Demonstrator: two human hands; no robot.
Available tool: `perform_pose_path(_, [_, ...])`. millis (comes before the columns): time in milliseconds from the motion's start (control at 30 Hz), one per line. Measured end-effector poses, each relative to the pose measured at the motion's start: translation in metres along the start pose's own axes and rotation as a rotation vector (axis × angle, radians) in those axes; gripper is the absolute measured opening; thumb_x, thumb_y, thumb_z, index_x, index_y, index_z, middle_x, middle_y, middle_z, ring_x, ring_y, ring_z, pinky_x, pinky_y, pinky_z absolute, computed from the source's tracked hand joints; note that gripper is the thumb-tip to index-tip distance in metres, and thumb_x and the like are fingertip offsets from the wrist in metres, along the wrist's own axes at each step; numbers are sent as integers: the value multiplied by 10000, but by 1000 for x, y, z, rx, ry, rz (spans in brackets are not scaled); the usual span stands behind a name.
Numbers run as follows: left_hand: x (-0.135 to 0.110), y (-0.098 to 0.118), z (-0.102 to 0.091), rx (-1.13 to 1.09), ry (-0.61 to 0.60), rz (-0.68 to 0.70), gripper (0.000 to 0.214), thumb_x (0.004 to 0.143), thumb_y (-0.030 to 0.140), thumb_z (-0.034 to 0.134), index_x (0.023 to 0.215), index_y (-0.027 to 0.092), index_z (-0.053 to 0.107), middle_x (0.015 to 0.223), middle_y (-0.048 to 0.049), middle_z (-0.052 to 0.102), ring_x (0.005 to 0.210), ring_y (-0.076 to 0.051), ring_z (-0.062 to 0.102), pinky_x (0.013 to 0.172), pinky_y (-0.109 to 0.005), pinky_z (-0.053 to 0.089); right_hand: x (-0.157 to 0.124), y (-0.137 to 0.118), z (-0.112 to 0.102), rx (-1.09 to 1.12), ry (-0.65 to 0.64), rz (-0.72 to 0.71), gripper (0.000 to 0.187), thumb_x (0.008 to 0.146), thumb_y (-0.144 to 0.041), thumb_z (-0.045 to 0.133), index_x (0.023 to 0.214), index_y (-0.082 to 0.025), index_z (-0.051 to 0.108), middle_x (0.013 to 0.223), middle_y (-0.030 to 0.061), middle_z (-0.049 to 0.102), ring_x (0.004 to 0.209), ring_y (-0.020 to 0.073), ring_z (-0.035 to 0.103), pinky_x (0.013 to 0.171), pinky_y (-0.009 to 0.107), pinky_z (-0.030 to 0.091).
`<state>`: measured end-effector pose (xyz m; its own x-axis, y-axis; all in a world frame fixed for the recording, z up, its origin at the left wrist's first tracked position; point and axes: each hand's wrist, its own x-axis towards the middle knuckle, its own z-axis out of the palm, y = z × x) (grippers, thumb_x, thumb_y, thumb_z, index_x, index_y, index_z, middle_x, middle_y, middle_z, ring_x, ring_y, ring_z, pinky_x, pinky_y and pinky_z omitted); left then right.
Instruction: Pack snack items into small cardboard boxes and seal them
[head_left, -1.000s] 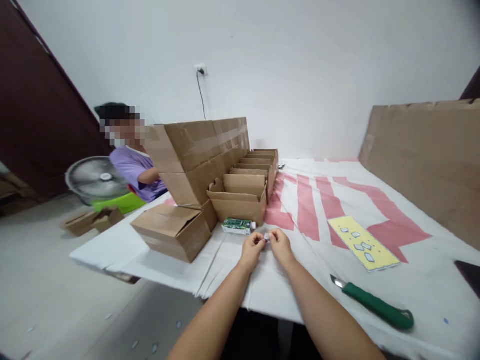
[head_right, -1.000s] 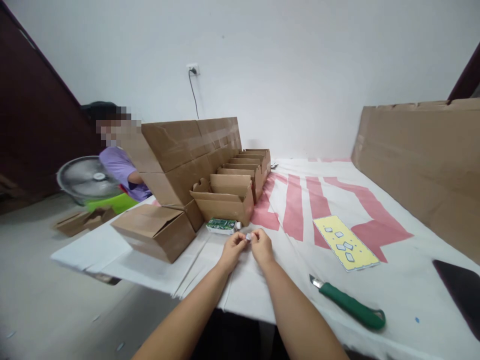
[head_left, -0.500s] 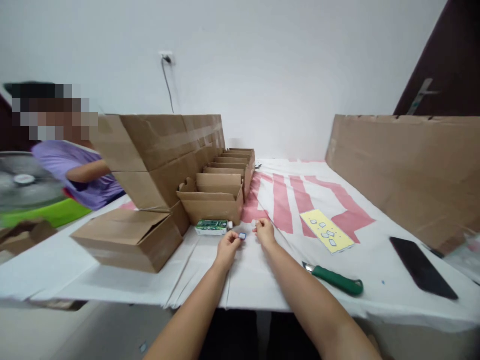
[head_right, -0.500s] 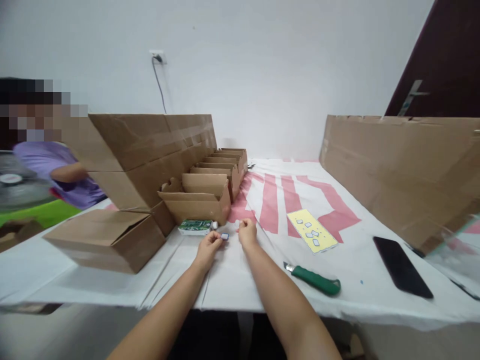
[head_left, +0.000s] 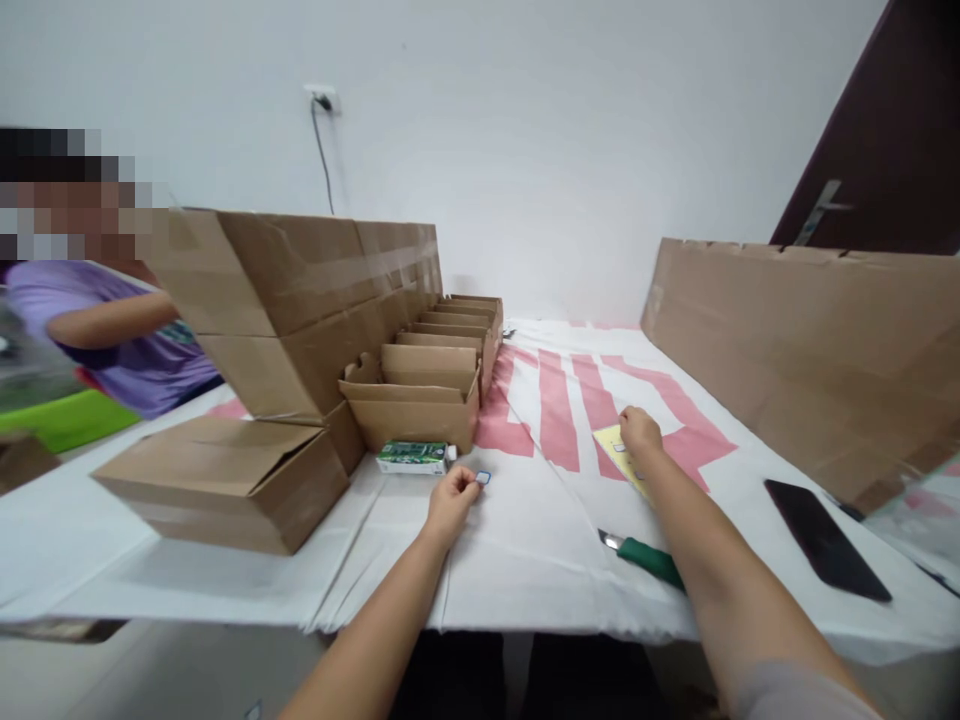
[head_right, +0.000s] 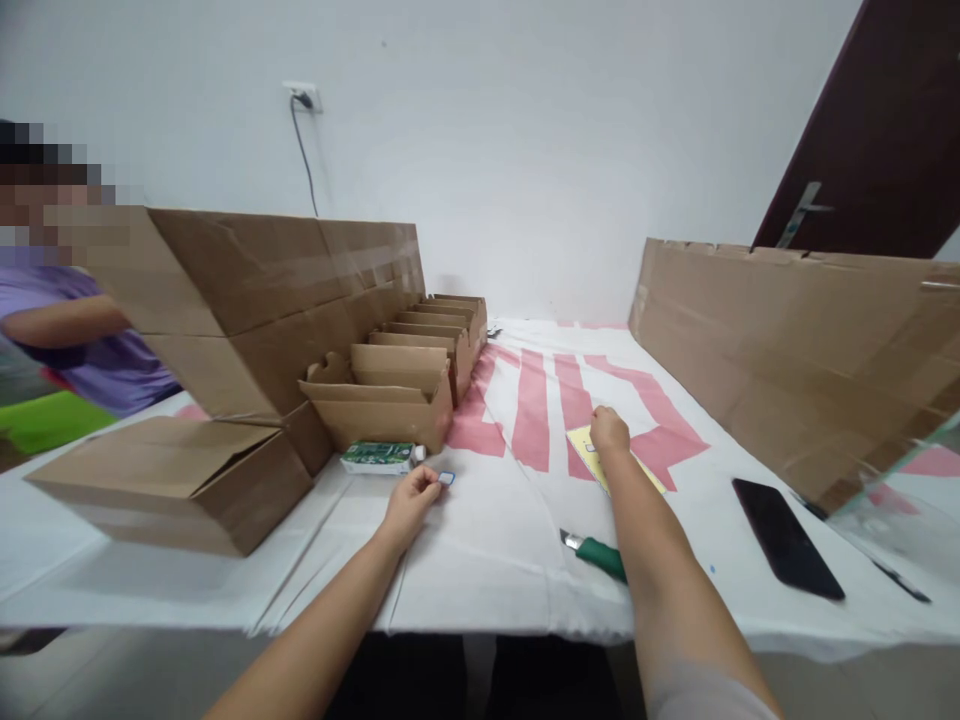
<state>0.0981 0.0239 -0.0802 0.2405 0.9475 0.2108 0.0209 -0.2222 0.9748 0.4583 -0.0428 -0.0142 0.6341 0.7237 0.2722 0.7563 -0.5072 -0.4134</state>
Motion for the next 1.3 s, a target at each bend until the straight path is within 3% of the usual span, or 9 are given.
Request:
perform_pose_path(267, [0, 0, -1, 42, 3, 13, 128, 605, 266, 614, 587, 191, 511, 521, 52, 505, 525, -107, 431, 526, -210, 317, -6, 0, 30, -146, -62, -107, 242, 890, -170, 413, 905, -164, 654, 972, 122, 648, 845, 197, 588, 704, 284, 367])
perform_pose_path(433, [0, -1, -1, 55, -6, 18, 131, 608, 269, 617, 585, 191, 513, 528, 50, 504, 531, -107, 430, 529, -209, 317, -10, -4, 38, -159, -99, -137, 212, 845, -137, 471, 872, -161, 680, 992, 149, 666, 956, 235, 585, 787, 308, 392])
perform_pose_path(533, [1, -2, -1, 56, -14, 14, 136, 606, 271, 619, 585, 193, 509, 529, 51, 502, 532, -107, 429, 530, -210, 314, -10, -5, 34, -132, -144, -124, 184, 759, -102, 551, 853, -169, 695, 995, 143, 679, 964, 243, 595, 799, 308, 404])
perform_pose_path(633, [1, -2, -1, 52, -18, 13, 125, 605, 266, 619, 591, 192, 519, 530, 53, 501, 534, -107, 427, 534, -210, 312, -5, -5, 21, -75, -221, -70, 186, 678, -107, 614, 813, -188, 714, 880, 104, 707, 844, 228, 635, 737, 291, 430])
perform_pose_path(767, [1, -1, 0, 27, -11, 15, 146, 597, 277, 621, 571, 195, 502, 508, 62, 476, 514, -101, 413, 524, -208, 301, 6, -9, -2, 56, -214, 18, 307, 670, -112, 586, 934, -205, 714, 894, 70, 718, 764, 195, 652, 676, 263, 449])
perform_pose_path(867, [1, -2, 1, 9, -7, 17, 150, 590, 280, 627, 572, 192, 508, 509, 61, 486, 513, -101, 420, 525, -208, 304, 5, -31, -7, 184, -112, 39, 343, 708, -88, 506, 980, -188, 690, 988, 80, 705, 856, 199, 648, 733, 277, 459])
perform_pose_path(967, [2, -4, 1, -7, -3, 13, 155, 592, 285, 633, 585, 189, 512, 516, 58, 508, 514, -101, 437, 533, -209, 322, -16, -75, 7, 355, -60, -36, 287, 761, -137, 467, 949, -199, 675, 982, 53, 702, 893, 185, 636, 781, 283, 467])
perform_pose_path(1167, [2, -3, -1, -47, -15, 5, 176, 633, 320, 616, 625, 190, 498, 530, 54, 515, 505, -101, 452, 525, -213, 346, -113, -172, 56, 722, -183, -361, 172, 769, -247, 512, 861, -203, 651, 768, -6, 696, 707, 145, 640, 670, 246, 505])
perform_pose_path(1300, [-1, 3, -2, -74, -24, 7, 185, 645, 324, 614, 632, 188, 489, 537, 60, 492, 506, -96, 436, 519, -210, 342, -156, -184, 78, 840, -173, -425, 164, 753, -216, 488, 828, -202, 633, 827, 23, 680, 766, 163, 630, 724, 281, 508])
